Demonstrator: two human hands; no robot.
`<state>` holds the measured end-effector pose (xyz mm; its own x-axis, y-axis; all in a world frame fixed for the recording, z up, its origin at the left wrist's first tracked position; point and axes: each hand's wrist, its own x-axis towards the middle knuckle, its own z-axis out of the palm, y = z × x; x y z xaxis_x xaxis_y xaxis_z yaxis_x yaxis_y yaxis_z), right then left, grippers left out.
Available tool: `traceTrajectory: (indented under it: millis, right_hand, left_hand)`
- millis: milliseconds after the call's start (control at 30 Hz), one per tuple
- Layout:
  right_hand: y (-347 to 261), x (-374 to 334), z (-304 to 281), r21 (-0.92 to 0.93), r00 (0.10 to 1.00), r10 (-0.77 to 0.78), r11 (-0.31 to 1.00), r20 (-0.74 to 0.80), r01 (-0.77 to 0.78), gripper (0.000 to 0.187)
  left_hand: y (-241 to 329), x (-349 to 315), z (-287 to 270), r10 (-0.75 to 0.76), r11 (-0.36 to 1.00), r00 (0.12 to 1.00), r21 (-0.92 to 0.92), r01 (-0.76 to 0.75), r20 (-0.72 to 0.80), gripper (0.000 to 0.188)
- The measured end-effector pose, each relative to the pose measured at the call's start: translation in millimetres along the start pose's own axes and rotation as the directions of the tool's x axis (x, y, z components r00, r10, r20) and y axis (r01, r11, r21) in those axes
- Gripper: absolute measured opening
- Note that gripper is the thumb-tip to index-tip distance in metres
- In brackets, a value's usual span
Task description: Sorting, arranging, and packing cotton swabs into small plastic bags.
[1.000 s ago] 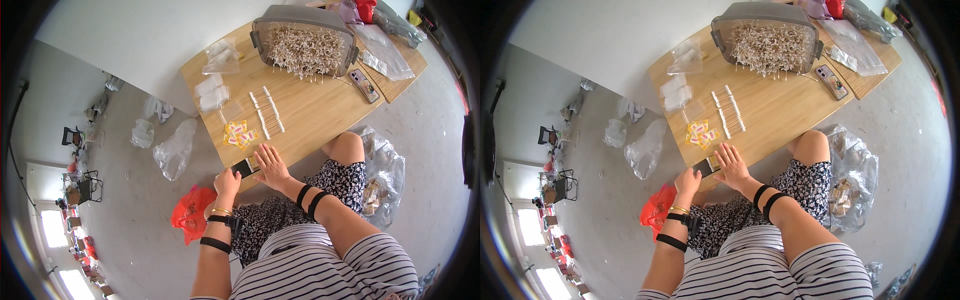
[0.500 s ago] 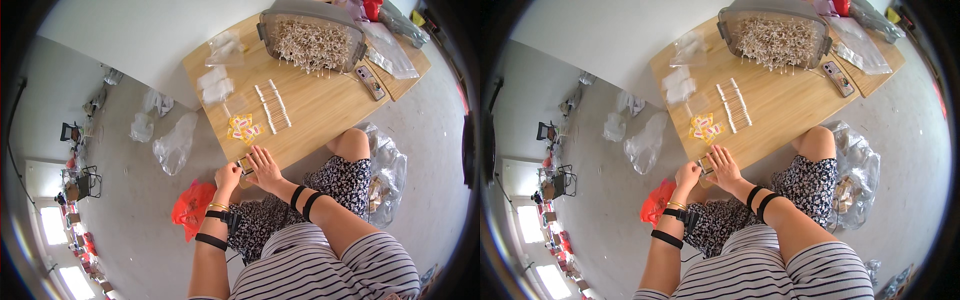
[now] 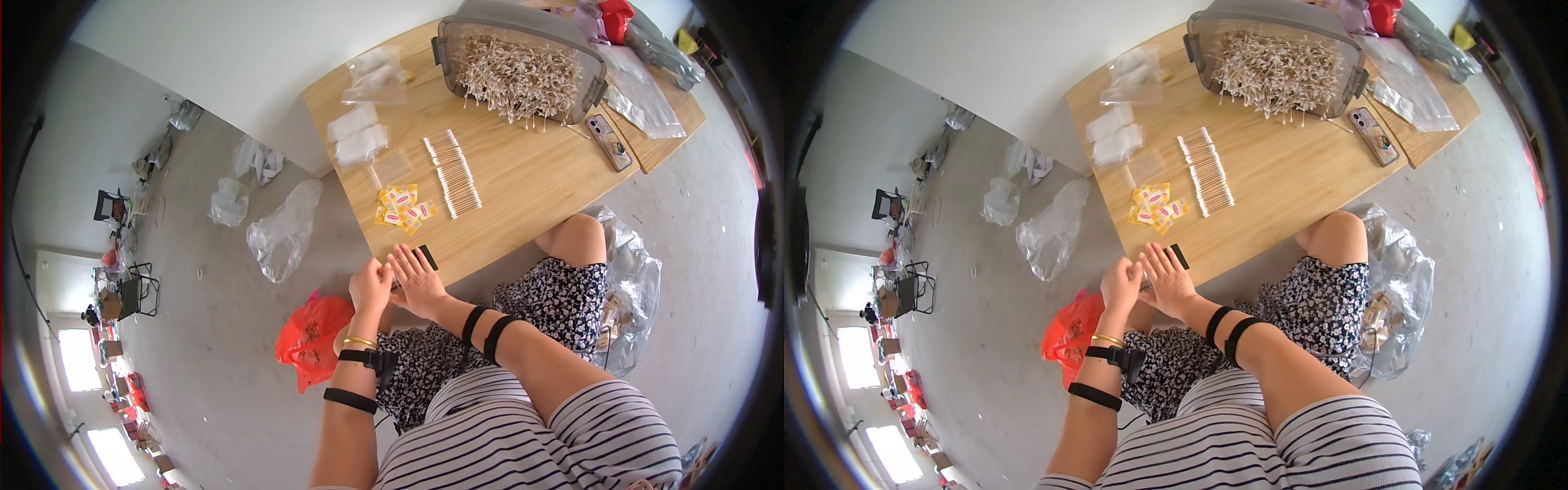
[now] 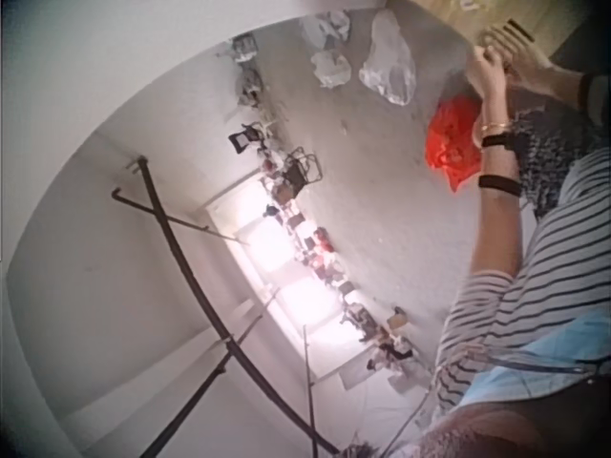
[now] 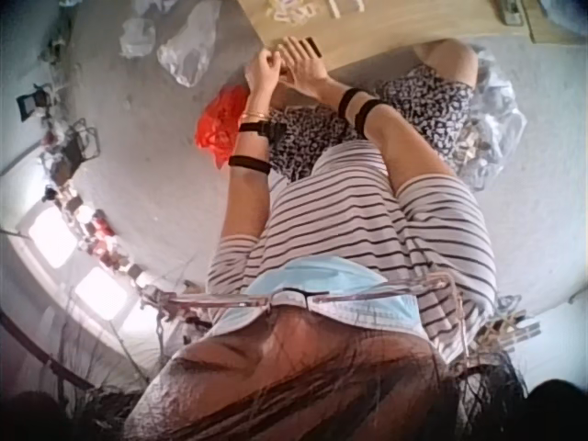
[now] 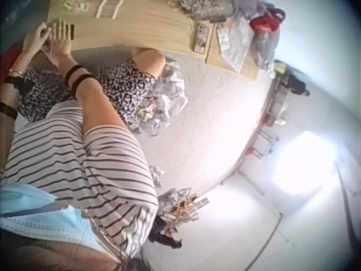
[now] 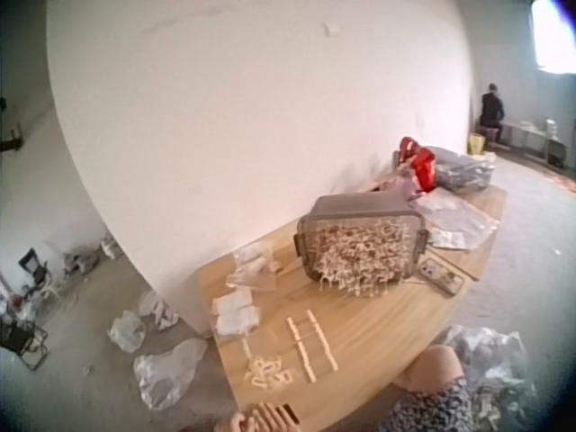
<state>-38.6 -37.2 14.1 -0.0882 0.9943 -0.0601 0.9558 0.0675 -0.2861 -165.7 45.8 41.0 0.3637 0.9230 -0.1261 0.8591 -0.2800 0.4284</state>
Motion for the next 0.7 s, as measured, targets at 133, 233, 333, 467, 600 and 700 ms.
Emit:
traceTrajectory:
  millis: [133,233,333,467,600,700]
  right_hand:
    - [8.8,3.2,-15.0,0.000,0.998,0.039,0.999,-0.056,-0.039,0.092]
    - [22.8,-4.2,-6.9,-0.053,0.998,-0.023,0.998,-0.058,0.020,0.094]
    - [13.8,-0.8,-4.5,-0.097,1.000,-0.025,0.995,0.006,0.025,0.096]
    - [-3.2,-0.4,-3.7,-0.155,0.998,0.004,0.988,0.065,0.006,0.097]
    - [-11.2,2.2,-10.8,-0.121,0.999,-0.007,0.993,0.054,0.014,0.096]
    - [20.4,-0.7,-5.6,-0.035,0.997,-0.023,0.999,-0.070,0.021,0.085]
  left_hand:
    - [-84.6,-19.9,21.1,0.042,0.994,0.903,0.111,0.007,-0.428,0.058]
    - [-72.0,-21.7,38.8,-0.405,0.667,0.911,-0.705,0.241,-0.071,0.050]
    - [-64.0,-23.8,38.8,-0.272,0.447,0.954,-0.862,0.240,0.125,0.033]
    - [-39.8,-25.0,36.5,-0.325,0.468,0.940,-0.847,0.252,0.100,0.028]
    - [-43.0,-25.2,36.4,-0.308,0.419,0.945,-0.877,0.236,0.107,0.033]
    - [-39.6,-27.6,38.6,-0.333,0.765,0.938,-0.610,0.206,-0.101,0.050]
